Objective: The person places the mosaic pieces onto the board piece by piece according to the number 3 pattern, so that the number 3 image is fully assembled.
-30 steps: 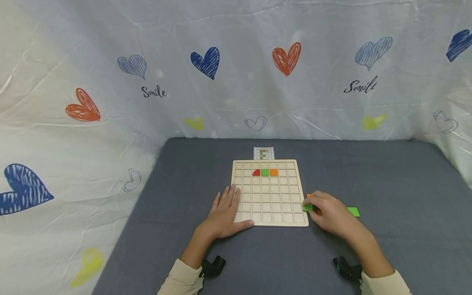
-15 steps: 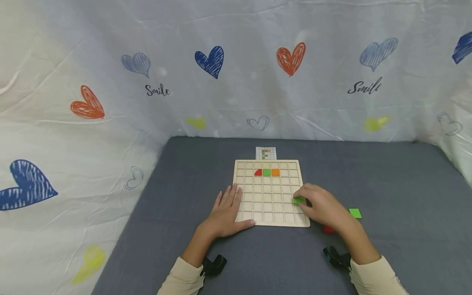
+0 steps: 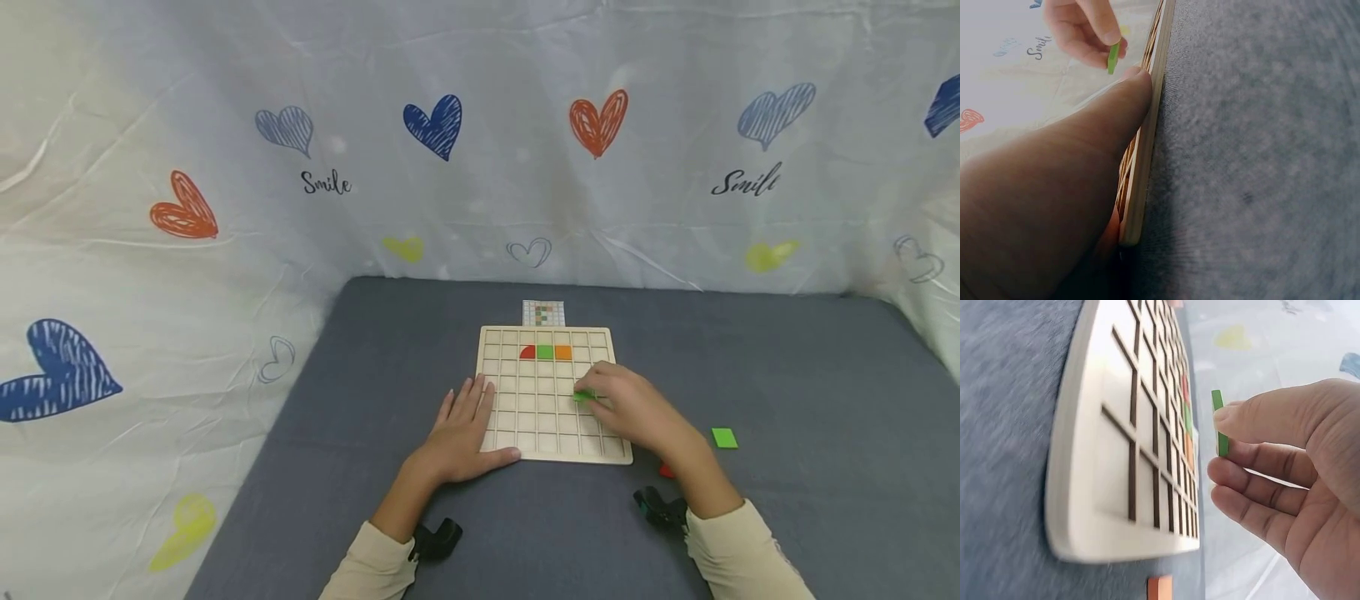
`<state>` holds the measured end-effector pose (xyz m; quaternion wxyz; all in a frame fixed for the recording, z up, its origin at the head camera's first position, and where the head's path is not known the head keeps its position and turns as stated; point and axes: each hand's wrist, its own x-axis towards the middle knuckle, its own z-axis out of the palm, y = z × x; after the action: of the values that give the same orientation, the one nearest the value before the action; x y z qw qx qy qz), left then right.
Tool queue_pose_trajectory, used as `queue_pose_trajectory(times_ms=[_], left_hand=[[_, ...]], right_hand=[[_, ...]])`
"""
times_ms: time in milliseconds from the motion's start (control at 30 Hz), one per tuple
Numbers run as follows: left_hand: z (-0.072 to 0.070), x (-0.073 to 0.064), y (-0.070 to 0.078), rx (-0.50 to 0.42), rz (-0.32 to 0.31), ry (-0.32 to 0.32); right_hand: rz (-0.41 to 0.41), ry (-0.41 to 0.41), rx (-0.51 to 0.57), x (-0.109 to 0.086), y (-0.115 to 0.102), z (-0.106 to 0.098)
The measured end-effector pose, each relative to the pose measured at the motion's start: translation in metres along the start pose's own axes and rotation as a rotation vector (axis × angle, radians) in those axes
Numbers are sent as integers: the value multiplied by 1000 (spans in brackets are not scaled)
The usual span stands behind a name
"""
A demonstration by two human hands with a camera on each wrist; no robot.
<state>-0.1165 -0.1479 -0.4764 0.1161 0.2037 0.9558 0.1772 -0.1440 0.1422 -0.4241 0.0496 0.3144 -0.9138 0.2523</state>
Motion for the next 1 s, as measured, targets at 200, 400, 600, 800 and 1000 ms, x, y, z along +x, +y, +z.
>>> queue_pose_trajectory(times_ms=[200, 400, 600, 800, 1000], left_hand=[[2, 1, -1, 6, 8, -1], [3, 0, -2, 5, 25, 9], [2, 0, -2, 5, 9, -4], [2, -1, -1, 6, 5, -11], [3, 0, -2, 11, 15, 2]], right_hand=[[-6, -17, 7, 13, -4, 3], [-15, -21, 4, 24, -4, 8], [-22, -23, 19, 34, -5, 9], [-9, -58, 29, 41, -6, 10], [-33, -74, 18, 50, -5, 13]])
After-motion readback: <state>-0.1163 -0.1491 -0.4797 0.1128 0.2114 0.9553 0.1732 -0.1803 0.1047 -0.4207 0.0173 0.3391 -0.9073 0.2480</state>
